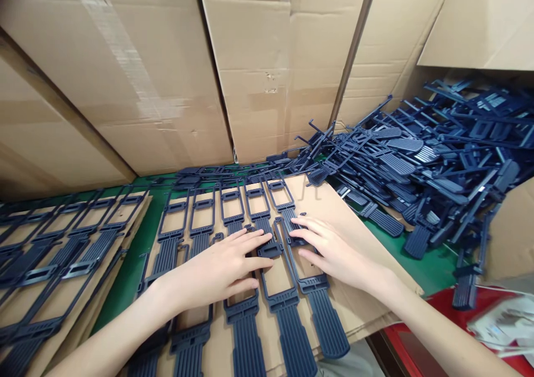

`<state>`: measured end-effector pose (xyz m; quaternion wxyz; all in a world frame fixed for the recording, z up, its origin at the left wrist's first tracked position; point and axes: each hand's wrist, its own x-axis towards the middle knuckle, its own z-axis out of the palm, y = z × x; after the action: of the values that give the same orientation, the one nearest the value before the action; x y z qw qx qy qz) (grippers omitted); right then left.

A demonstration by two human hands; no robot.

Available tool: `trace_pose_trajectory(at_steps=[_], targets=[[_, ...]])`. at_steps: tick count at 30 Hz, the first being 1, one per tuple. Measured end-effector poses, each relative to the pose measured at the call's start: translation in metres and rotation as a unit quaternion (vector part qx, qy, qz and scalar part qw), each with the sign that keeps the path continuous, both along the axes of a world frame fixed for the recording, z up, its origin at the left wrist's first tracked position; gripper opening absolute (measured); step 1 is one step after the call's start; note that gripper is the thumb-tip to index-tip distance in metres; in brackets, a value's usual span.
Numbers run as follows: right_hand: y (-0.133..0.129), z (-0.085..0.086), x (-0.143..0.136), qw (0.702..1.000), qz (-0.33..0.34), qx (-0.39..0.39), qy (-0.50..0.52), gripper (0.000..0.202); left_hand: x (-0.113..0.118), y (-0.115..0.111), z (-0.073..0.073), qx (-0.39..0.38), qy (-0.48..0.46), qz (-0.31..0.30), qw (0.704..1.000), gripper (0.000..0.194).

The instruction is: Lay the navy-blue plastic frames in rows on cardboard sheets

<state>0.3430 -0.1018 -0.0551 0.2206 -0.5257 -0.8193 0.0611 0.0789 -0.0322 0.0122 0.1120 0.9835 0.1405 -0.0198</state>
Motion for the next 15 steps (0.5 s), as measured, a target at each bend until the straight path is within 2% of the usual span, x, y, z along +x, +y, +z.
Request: trace_pose_trajectory(at_steps=[4, 8, 11, 13, 15], targets=[[0.001, 0.001, -0.001, 1.000, 0.012, 0.003, 0.005, 0.030, -0.001, -0.001, 0.000, 0.001, -0.004, 0.000, 1.000, 0.040], [0.001, 0.013, 0.005, 1.000, 0.002, 0.004, 0.007, 0.029, -0.003, -0.001, 0.004, -0.015, -0.010, 0.004, 1.000, 0.042], [0.002, 0.017, 0.029, 0.995, -0.084, 0.039, 0.030, 0.028, -0.007, 0.001, 0.011, -0.015, -0.008, 0.010, 1.000, 0.044], [0.002, 0.013, 0.053, 0.981, -0.180, 0.055, 0.042, 0.032, -0.010, 0.003, 0.016, -0.004, 0.001, 0.025, 1.000, 0.045], [0.003, 0.003, 0.075, 0.964, -0.258, 0.022, 0.054, 0.038, -0.015, 0.006, 0.021, 0.003, 0.005, 0.044, 0.999, 0.045]])
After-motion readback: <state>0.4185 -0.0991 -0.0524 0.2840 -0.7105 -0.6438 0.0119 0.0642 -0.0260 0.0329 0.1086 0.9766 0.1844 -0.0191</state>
